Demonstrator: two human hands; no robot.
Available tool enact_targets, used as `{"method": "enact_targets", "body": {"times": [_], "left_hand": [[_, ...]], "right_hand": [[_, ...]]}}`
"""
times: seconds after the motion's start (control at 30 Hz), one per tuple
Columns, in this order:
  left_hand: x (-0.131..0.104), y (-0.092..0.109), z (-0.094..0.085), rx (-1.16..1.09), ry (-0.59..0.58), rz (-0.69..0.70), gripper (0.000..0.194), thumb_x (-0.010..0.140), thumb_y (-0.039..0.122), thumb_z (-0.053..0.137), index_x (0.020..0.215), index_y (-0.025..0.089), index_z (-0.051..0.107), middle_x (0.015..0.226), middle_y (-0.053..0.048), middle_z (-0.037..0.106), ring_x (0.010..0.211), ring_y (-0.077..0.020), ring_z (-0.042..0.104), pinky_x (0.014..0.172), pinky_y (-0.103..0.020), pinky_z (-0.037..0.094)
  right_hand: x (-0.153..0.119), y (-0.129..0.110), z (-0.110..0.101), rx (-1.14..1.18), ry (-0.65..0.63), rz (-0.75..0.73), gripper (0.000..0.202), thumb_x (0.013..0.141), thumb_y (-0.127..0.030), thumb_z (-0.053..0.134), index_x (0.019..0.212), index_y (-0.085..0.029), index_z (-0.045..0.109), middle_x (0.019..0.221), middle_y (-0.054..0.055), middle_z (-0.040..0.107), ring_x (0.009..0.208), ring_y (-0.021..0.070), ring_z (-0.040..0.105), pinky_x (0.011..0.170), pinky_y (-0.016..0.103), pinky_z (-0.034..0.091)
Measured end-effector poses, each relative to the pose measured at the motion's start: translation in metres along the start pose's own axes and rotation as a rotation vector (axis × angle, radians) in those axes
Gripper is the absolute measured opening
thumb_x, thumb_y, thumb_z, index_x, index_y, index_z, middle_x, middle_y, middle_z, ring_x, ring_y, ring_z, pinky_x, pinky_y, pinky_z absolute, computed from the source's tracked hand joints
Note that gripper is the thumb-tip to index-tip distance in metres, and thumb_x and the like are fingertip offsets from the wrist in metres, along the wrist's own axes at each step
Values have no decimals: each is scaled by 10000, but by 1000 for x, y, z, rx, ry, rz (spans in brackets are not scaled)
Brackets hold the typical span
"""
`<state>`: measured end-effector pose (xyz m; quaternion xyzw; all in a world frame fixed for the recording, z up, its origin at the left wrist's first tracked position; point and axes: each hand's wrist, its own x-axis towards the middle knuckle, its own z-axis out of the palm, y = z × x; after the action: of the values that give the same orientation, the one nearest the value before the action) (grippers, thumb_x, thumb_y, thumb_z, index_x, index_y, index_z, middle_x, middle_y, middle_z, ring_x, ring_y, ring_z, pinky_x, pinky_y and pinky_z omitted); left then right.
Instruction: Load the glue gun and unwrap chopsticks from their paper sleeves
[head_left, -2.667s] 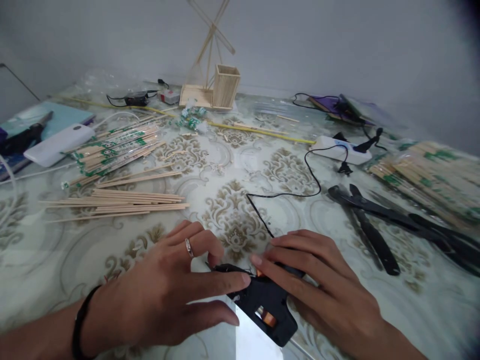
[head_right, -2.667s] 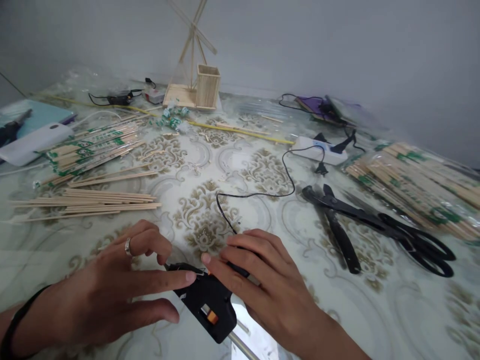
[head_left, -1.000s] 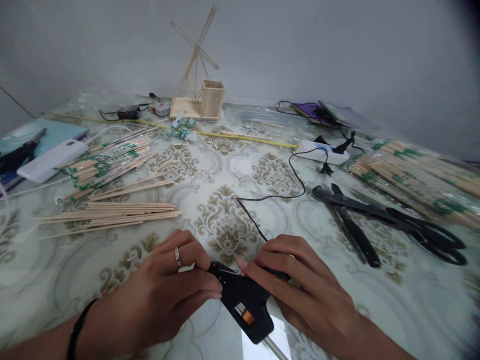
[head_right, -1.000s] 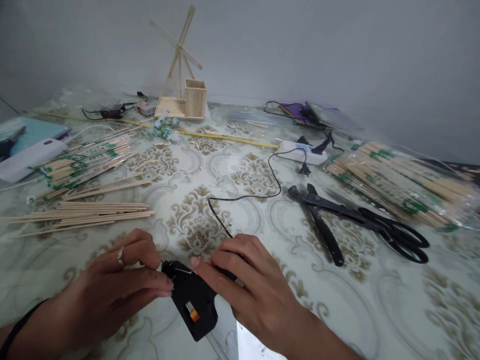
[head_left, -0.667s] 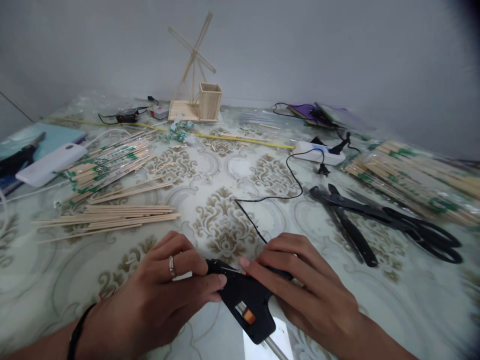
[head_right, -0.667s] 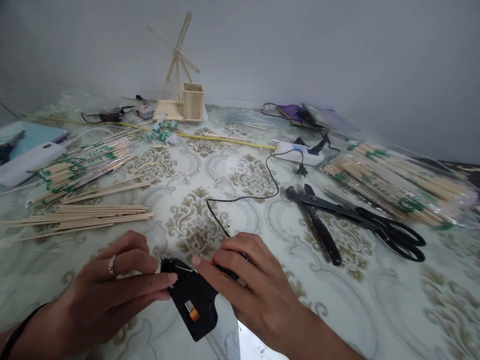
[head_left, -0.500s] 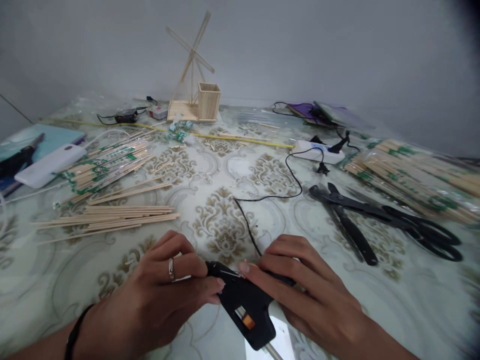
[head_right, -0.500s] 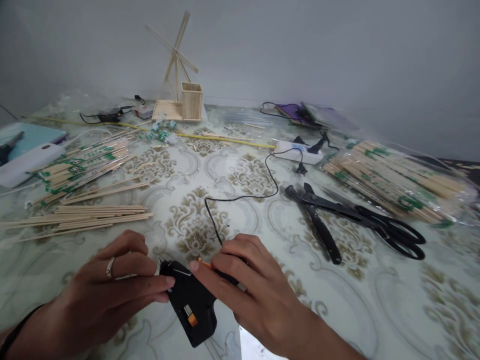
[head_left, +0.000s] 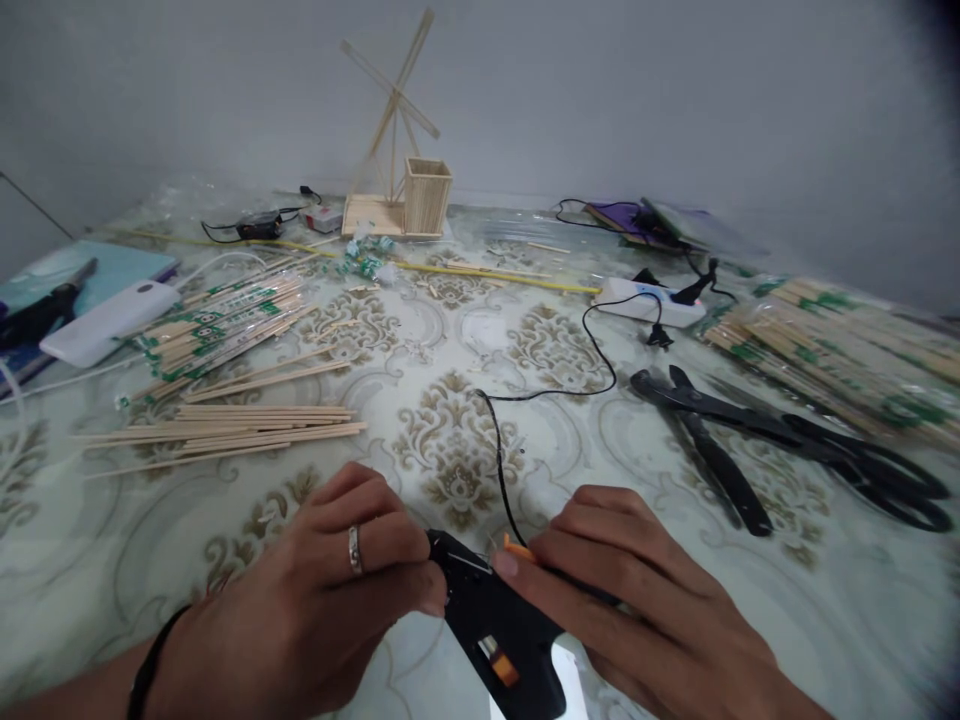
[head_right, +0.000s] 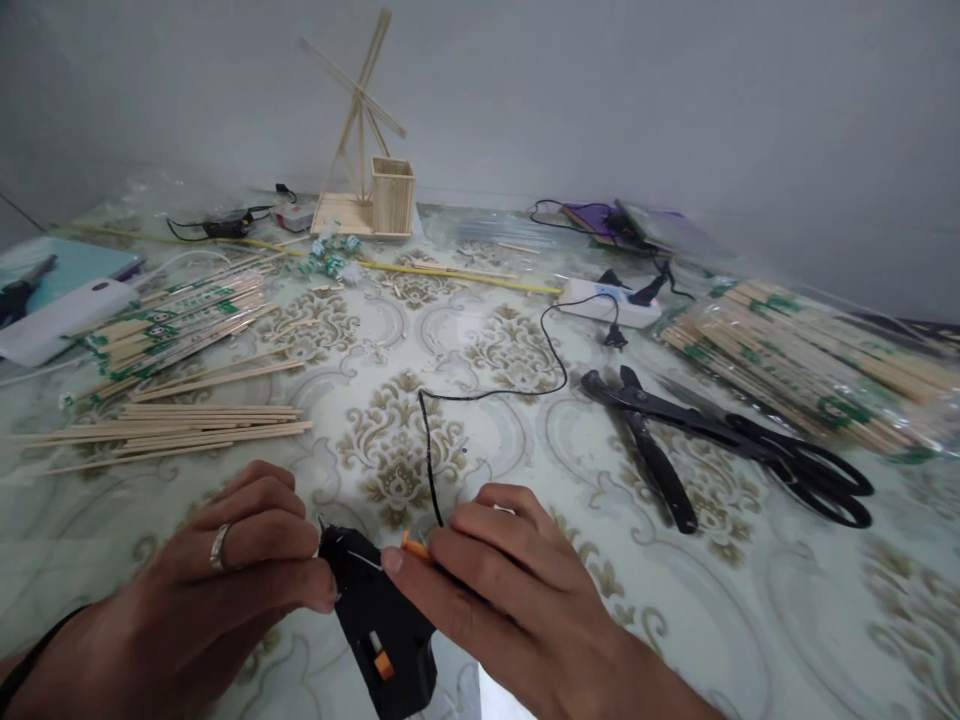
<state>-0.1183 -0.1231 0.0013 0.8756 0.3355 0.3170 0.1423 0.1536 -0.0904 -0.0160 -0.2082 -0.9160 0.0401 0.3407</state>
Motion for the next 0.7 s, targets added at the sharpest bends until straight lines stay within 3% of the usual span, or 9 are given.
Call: {"method": "enact_targets", "body": {"times": [0.1, 0.27, 0.33, 0.43, 0.57, 0.7], "left_hand": [[1, 0, -3, 14, -33, -21, 302, 855, -86, 463, 947, 179, 574, 836, -16, 607, 753, -157, 504, 687, -333, 414], [1, -13, -20, 117, 194, -215, 175, 975, 74, 501, 885, 211, 561, 877, -8, 531, 798, -149, 518, 700, -291, 423], [3, -20, -27, 111, 226, -284, 159, 988, 124, 522, 861, 213, 559, 876, -1, 527, 798, -140, 524, 699, -278, 420], [4, -29, -28, -50, 230, -365, 202, 1004, 162, 495, 814, 208, 547, 829, 13, 517, 766, -128, 511, 682, -262, 411], [0, -41, -18, -411, 293, -609, 270, 1014, 332, 541, 782, 200, 581, 729, 28, 492, 673, -119, 451, 608, -245, 381], [-2, -50, -10, -696, 369, -780, 290, 954, 426, 654, 789, 190, 681, 742, 12, 601, 719, -116, 524, 657, -226, 423]], "right_hand": [[2, 0, 1, -4, 27, 6, 242, 1022, -75, 548, 1149, -148, 740, 943, 34, 754, 975, 195, 635, 987, 418, 495], [6, 9, 4, -30, 98, 59, 262, 959, -25, 590, 1110, -173, 746, 884, 49, 737, 892, 219, 643, 791, 398, 551], [6, 16, 5, 9, 116, 91, 333, 938, 3, 568, 1142, -196, 739, 896, 59, 728, 889, 231, 644, 752, 396, 565], [7, 27, 6, 106, 107, 141, 450, 907, 56, 511, 1184, -227, 725, 910, 63, 716, 878, 220, 644, 727, 372, 575], [5, 39, 8, 218, 92, 216, 445, 897, 31, 538, 1199, -239, 723, 937, 71, 712, 872, 211, 652, 703, 342, 574], [0, 43, 10, 272, 82, 281, 418, 903, -11, 568, 1197, -253, 738, 962, 73, 709, 889, 213, 669, 713, 334, 582]]}}
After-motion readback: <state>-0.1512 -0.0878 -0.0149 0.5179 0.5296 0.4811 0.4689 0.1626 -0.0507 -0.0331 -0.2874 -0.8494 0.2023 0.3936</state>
